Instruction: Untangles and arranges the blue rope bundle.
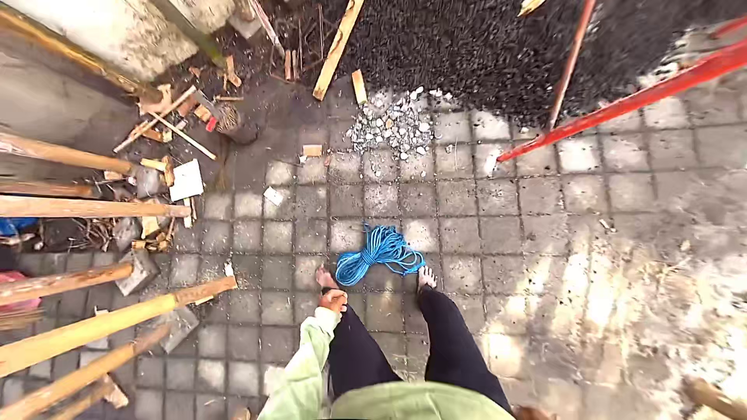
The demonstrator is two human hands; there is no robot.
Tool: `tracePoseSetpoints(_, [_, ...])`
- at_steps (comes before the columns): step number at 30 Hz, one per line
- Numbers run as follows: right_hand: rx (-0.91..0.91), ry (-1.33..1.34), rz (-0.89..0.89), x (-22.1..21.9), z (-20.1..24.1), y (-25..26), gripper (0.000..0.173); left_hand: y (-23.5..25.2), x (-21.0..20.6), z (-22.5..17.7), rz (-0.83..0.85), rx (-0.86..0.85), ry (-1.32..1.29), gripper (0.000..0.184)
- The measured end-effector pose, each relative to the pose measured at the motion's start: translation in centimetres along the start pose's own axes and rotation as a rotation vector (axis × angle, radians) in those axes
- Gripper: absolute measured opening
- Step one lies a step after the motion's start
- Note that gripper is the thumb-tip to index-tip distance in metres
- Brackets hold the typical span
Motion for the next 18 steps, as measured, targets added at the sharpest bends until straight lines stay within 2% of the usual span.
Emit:
tracePoseSetpoints(2, [-0.086,-0.133,0.028,-2.5,-13.3,11.0,0.042,4.9,-3.5,2.7,0.031,0.000,0.059,0.036])
tracePoseSetpoints(3, [0.014,-0.121,-0.142,-3.9,-19.4,18.1,0.042,7.8,-4.9,4.0,0.066,-0.019,0.134,0.037])
tracePoseSetpoints(4, [-0.081,-0.146,-0.095,-4.4,-22.6,25.4,0.044,11.0,-6.1,4.9,0.114,-0.032,0.235,0.039])
tracePoseSetpoints(5, [-0.206,-0.148,-0.002,-4.6,-22.9,31.7,0.044,14.4,-7.3,5.9,0.168,-0.030,0.364,0.041])
tracePoseSetpoints(6, [-0.266,-0.151,0.073,-4.9,-21.1,36.7,0.044,17.9,-8.6,7.1,0.219,-0.024,0.506,0.045])
tracePoseSetpoints(8, [-0.226,-0.188,0.167,-6.3,-13.8,44.4,0.042,25.6,-11.0,9.9,0.249,-0.069,0.761,0.058])
tracePoseSetpoints(10, [-0.106,-0.260,0.211,-10.1,-7.3,50.7,0.039,32.6,-13.3,12.9,0.163,-0.189,0.917,0.084])
tracePoseSetpoints(12, [-0.050,-0.416,0.247,-15.0,-4.2,56.6,0.045,38.1,-15.1,15.5,0.061,-0.325,0.993,0.116])
tracePoseSetpoints(14, [-0.025,-0.596,0.229,-19.7,-3.9,61.6,0.058,41.0,-15.4,16.3,-0.073,-0.444,1.047,0.118])
tracePoseSetpoints(16, [0.010,-0.691,0.172,-22.4,-4.2,63.4,0.065,41.5,-14.8,15.8,-0.107,-0.478,1.041,0.112])
tracePoseSetpoints(18, [0.084,-0.780,0.110,-22.6,-3.7,62.8,0.056,41.4,-12.9,14.3,-0.045,-0.460,0.969,0.112])
Point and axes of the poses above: each hand's wrist, its own y-axis towards the middle knuckle, its own x-axis out of the back of the hand, z = x × y, the point moved 6 cm from there along y, towards the middle knuckle, and after that the axes turned 13 degrees about -x, right-handed, at the moved point
